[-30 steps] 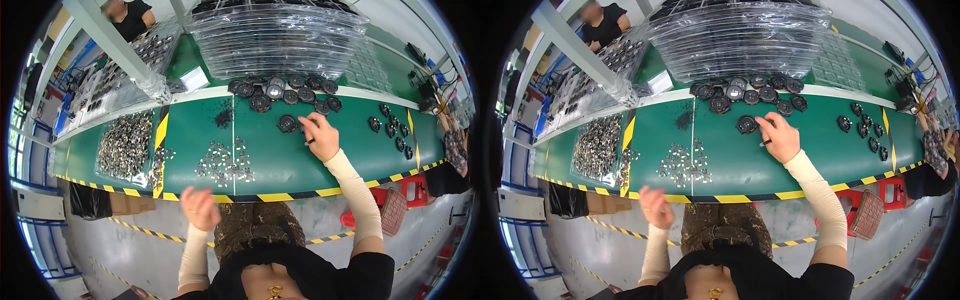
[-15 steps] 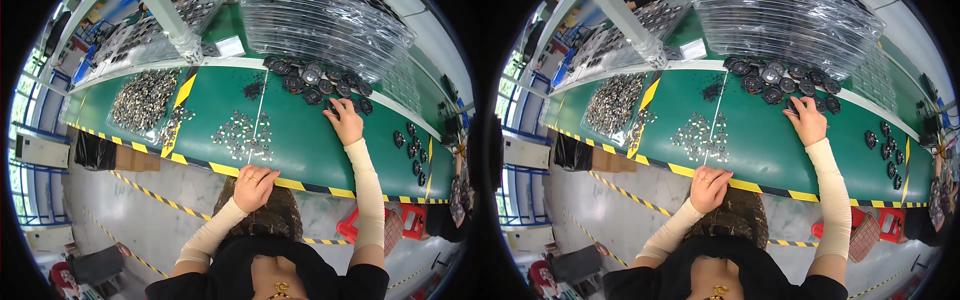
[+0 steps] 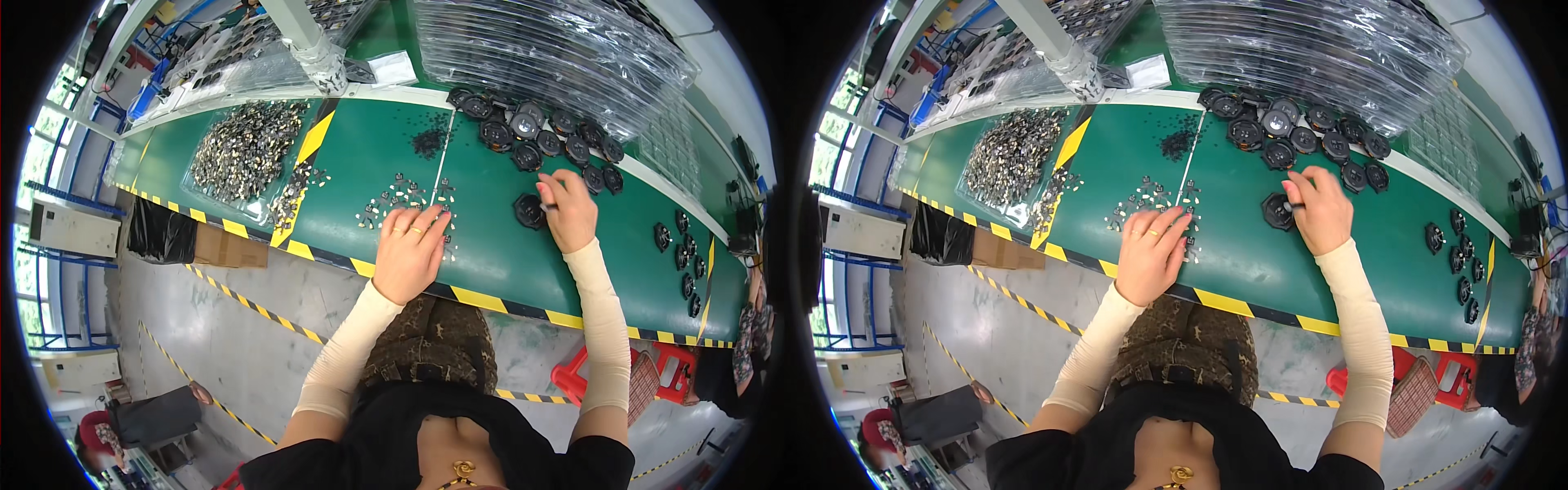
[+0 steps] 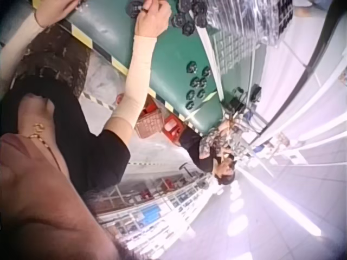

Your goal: Assembling small speaker components at an electronics factory workstation.

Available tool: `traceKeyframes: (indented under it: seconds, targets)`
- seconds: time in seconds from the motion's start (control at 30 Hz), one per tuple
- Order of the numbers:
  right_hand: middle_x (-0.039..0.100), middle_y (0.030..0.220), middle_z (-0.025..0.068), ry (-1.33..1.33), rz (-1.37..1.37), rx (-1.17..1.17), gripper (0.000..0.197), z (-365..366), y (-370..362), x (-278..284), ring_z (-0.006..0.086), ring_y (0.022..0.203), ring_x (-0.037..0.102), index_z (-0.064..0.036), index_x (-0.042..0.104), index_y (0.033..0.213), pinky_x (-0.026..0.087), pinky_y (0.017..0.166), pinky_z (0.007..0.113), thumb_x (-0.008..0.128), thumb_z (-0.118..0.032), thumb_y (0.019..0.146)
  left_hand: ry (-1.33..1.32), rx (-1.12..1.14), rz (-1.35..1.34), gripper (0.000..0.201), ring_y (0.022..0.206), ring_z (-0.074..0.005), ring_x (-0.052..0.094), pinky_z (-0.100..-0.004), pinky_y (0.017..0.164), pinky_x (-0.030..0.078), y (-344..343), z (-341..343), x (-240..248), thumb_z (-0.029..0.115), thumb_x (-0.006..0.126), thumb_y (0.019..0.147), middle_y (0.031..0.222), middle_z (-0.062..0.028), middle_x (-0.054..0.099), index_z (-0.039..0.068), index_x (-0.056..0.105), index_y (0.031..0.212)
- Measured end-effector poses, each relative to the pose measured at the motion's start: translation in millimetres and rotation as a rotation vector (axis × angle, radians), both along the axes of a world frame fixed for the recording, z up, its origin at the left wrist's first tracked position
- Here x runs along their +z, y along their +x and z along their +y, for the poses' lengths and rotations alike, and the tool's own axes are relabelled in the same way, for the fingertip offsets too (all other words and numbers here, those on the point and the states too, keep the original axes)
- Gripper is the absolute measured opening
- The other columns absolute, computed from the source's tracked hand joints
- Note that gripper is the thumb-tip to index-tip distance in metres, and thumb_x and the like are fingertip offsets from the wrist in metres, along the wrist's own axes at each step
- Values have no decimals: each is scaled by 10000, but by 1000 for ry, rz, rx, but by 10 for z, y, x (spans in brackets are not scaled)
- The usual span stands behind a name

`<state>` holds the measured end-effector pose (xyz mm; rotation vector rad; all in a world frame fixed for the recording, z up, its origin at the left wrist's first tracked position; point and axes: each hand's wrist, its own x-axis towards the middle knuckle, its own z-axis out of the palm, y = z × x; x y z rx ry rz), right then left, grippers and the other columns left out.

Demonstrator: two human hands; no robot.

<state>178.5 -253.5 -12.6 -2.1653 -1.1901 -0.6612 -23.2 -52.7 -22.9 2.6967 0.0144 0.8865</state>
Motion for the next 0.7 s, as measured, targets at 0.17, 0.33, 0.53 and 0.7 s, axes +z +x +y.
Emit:
traceKeyframes:
  seconds: [0.17, 0.33, 0.53, 0.7]
  targets:
    - [657, 851, 133, 385, 348, 305, 264, -2, -419, 206, 245, 709, 600, 13, 717, 921, 465, 628, 339, 508, -141, 966, -24, -45, 84, 357, 1042, -276, 558, -460, 991, 422, 13, -37, -86, 33, 660, 772, 1191, -86, 628, 4, 662, 1128]
    - [683, 1077, 155, 205, 656, 642, 133, 195, -662, 99, 238, 910, 681, 35, 703, 1011, 546, 777, 319, 655, -31, 906, -41, -58, 95, 363, 1031, -271, 558, -455, 991, 420, 1, -68, -66, 33, 653, 768, 1191, -86, 630, 11, 666, 1130]
    - [682, 1096, 161, 161, 695, 566, 179, 275, -684, -81, 258, 943, 682, 34, 699, 1032, 547, 805, 323, 679, 45, 854, -7, -27, 98, 355, 1010, -247, 564, -443, 988, 416, -15, -77, -89, 48, 661, 758, 1185, -60, 648, 22, 680, 1112]
    - [690, 1070, 165, 149, 751, 530, 184, 273, -669, -103, 245, 930, 687, 38, 694, 1042, 553, 774, 307, 657, 64, 863, 5, -12, 109, 344, 984, -235, 569, -433, 966, 419, -1, -73, -70, 55, 672, 750, 1174, -51, 656, 28, 691, 1093]
